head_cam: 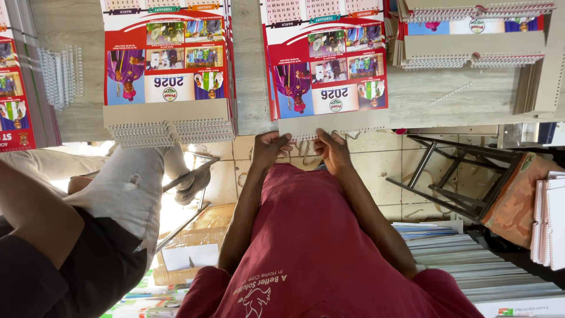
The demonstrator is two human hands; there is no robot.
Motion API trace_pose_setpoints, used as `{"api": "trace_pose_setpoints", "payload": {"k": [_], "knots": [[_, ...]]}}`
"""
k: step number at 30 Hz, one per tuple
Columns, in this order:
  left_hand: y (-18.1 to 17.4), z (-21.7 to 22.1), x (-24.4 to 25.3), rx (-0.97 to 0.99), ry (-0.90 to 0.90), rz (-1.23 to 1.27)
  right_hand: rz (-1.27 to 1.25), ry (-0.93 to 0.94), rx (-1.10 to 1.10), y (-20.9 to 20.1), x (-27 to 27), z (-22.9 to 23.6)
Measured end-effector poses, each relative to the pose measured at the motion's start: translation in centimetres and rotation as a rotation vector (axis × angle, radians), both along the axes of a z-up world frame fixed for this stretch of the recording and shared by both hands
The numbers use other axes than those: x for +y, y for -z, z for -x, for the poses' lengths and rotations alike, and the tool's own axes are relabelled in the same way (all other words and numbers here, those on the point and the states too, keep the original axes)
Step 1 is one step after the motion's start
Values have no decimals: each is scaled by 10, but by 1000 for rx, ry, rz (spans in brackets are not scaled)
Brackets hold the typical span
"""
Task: The person assembles wall calendars by inserting plastic spiral rings into the punched holes of the calendar pages. They repeatedly pick up a ring, thread it through the holes, and then close the ring to secure the pages together.
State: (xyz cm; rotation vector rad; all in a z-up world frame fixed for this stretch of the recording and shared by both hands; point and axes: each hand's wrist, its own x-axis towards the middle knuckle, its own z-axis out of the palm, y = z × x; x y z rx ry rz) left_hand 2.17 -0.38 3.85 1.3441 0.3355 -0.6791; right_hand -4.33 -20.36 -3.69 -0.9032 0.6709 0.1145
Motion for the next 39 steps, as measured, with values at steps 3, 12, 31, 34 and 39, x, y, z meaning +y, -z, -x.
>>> {"api": "trace_pose_setpoints", "payload": {"k": [3, 12, 31, 34, 39], "knots": [[5, 4, 3, 29, -12, -19, 48, 57, 1, -1, -17, 8], [-6, 9, -3, -199, -90, -36, 386, 22, 71, -42, -10, 1], [-10, 17, -46, 158, -198, 194, 1914, -395, -216, -75, -318, -8], [-13, 18, -45, 183, -208, 179, 2107, -485, -293, -64, -336, -15], [-21, 19, -58, 194, -233, 216, 2201, -382, -428, -41, -319, -22]]}}
